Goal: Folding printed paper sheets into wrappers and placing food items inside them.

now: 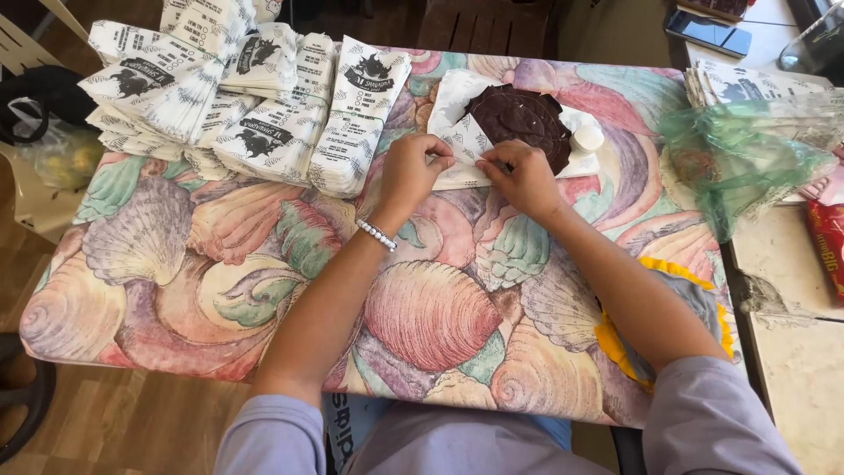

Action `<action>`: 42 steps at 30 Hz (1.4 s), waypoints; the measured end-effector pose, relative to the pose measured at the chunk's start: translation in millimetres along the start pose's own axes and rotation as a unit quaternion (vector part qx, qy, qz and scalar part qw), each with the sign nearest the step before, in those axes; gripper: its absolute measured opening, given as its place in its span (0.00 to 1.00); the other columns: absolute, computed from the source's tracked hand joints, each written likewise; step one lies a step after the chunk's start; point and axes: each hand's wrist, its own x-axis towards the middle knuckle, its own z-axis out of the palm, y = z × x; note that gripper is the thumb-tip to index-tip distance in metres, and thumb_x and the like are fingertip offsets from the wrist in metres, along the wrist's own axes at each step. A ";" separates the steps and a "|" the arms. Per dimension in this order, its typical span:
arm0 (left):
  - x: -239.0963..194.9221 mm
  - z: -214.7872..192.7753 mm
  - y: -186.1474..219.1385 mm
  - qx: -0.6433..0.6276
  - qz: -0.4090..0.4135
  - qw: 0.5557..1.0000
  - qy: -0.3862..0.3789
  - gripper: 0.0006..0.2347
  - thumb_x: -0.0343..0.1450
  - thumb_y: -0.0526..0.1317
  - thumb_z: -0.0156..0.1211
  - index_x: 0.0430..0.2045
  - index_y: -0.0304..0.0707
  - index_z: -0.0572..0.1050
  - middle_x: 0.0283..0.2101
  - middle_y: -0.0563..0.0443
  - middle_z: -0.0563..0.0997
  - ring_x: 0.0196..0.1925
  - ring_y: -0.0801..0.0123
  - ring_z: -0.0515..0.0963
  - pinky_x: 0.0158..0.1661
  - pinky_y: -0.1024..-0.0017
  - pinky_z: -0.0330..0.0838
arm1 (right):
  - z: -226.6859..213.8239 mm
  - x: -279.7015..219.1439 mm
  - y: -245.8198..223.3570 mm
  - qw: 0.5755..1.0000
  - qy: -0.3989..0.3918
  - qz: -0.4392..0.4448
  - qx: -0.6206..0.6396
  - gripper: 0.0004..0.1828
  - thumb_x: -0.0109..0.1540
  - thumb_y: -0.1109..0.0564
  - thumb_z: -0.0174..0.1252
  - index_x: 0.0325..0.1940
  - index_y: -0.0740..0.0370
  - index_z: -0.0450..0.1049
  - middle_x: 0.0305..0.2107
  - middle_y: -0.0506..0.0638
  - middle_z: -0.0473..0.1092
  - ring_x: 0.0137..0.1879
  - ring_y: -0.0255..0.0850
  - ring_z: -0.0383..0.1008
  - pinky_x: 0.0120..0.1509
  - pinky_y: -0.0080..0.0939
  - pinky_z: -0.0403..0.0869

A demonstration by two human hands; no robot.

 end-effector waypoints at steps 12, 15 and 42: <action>-14.0 -47.6 61.8 -0.336 -0.238 0.911 -0.022 0.41 0.72 0.68 0.27 0.47 0.18 0.73 0.38 0.26 0.83 0.35 0.57 0.88 0.37 0.68 0.86 | -4.3 3.5 -37.1 0.994 0.088 -0.057 0.029 0.13 0.62 0.62 0.69 0.49 0.66 0.77 0.49 0.59 0.78 0.50 0.63 0.79 0.53 0.60 0.74; 12.0 -5.1 -2.8 -0.274 -0.261 0.925 -0.025 0.43 0.71 0.70 0.44 0.54 0.15 0.72 0.51 0.20 0.78 0.53 0.48 0.83 0.51 0.55 0.77 | -16.3 5.3 -45.1 0.986 -0.045 -0.030 0.160 0.26 0.62 0.46 0.65 0.59 0.64 0.76 0.47 0.58 0.78 0.61 0.62 0.75 0.68 0.66 0.67; -80.7 -156.7 58.2 -0.120 0.049 0.981 0.145 0.19 0.80 0.44 0.56 0.20 0.43 0.57 0.20 0.64 0.51 0.24 0.80 0.48 0.27 0.76 0.43 | -52.6 22.9 -71.3 0.900 -0.059 0.163 0.400 0.47 0.57 0.56 0.67 0.75 0.57 0.50 0.63 0.53 0.65 0.68 0.47 0.69 0.71 0.50 0.72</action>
